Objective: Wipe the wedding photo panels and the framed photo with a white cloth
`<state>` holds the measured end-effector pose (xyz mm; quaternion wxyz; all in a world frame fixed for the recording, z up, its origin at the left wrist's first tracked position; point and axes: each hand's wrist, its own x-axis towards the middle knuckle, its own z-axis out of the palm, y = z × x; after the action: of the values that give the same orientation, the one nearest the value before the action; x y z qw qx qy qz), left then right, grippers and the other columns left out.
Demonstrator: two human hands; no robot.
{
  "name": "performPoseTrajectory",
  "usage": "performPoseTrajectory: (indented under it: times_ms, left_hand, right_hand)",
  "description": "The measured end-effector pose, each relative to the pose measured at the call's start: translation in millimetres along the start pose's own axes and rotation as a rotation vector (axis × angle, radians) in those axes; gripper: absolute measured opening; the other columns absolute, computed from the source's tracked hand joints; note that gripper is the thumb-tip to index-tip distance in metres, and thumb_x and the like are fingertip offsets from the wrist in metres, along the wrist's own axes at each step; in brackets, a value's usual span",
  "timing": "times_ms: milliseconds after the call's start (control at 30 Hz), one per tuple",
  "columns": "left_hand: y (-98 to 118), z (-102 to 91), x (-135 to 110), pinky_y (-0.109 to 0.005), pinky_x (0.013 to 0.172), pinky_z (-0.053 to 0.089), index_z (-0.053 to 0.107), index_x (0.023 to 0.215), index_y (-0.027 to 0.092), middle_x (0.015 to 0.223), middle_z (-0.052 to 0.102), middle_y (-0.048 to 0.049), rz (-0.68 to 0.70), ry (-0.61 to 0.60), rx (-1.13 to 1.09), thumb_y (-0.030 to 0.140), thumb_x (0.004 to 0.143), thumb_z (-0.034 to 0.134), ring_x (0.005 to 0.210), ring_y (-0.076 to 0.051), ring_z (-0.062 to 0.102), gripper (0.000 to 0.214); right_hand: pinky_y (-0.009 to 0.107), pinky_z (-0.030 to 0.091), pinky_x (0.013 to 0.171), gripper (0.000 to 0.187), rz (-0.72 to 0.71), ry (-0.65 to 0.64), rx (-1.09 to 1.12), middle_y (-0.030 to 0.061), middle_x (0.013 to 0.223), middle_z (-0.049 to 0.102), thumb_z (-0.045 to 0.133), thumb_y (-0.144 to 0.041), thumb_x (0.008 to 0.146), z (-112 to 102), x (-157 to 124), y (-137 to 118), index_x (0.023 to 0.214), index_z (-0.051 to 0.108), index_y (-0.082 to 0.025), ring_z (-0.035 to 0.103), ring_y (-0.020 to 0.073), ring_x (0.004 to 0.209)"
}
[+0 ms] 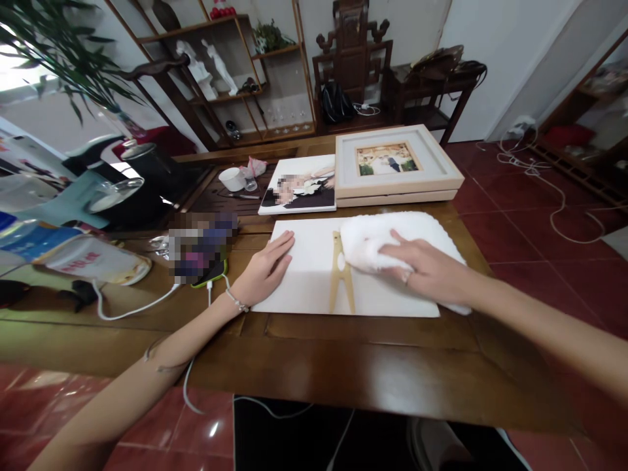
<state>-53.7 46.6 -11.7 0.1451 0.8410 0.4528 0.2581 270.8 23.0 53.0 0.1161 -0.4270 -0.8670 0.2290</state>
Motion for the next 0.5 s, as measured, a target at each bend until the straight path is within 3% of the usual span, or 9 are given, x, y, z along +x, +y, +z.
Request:
performPoseTrajectory:
  times_ms: [67,233,400,500]
  left_hand:
    - [0,-0.5,0,-0.053,0.111,0.027,0.049,0.13,0.012,0.141,0.044,-0.0163,0.001,-0.003,0.001,0.022,0.092,0.039,0.135,-0.026,0.034,0.04]
    - [0,-1.0,0,-0.054,0.111,0.028,0.049,0.129,0.013,0.141,0.044,-0.0163,0.007,-0.002,-0.011,0.022,0.092,0.039,0.136,-0.026,0.034,0.04]
    - [-1,0.1,0,-0.053,0.11,0.028,0.049,0.129,0.015,0.14,0.045,-0.0155,0.016,0.014,-0.013,0.022,0.092,0.039,0.135,-0.026,0.034,0.039]
    - [-1,0.6,0,-0.054,0.11,0.028,0.049,0.129,0.015,0.14,0.045,-0.0156,0.011,0.01,-0.008,0.022,0.092,0.039,0.135,-0.026,0.034,0.039]
  right_hand:
    - [0.042,0.041,0.085,0.025,0.09,0.035,0.044,0.0068,0.076,0.061,0.039,-0.036,0.088,-12,17,5,0.073,0.052,-0.021,0.057,0.0239,0.077]
    - [0.038,0.037,0.089,0.027,0.144,0.126,0.087,0.0104,0.092,0.061,0.035,-0.037,0.088,-21,35,10,0.08,0.054,-0.018,0.055,0.0265,0.093]
    - [0.043,0.037,0.095,0.024,0.116,0.077,0.063,0.0025,0.067,0.053,0.04,-0.037,0.087,1,12,1,0.068,0.047,-0.024,0.058,0.0264,0.084]
    - [0.048,0.04,0.096,0.021,0.092,0.037,0.022,0.0047,0.076,0.061,0.04,-0.038,0.085,15,-18,-15,0.069,0.05,-0.028,0.055,0.0314,0.108]
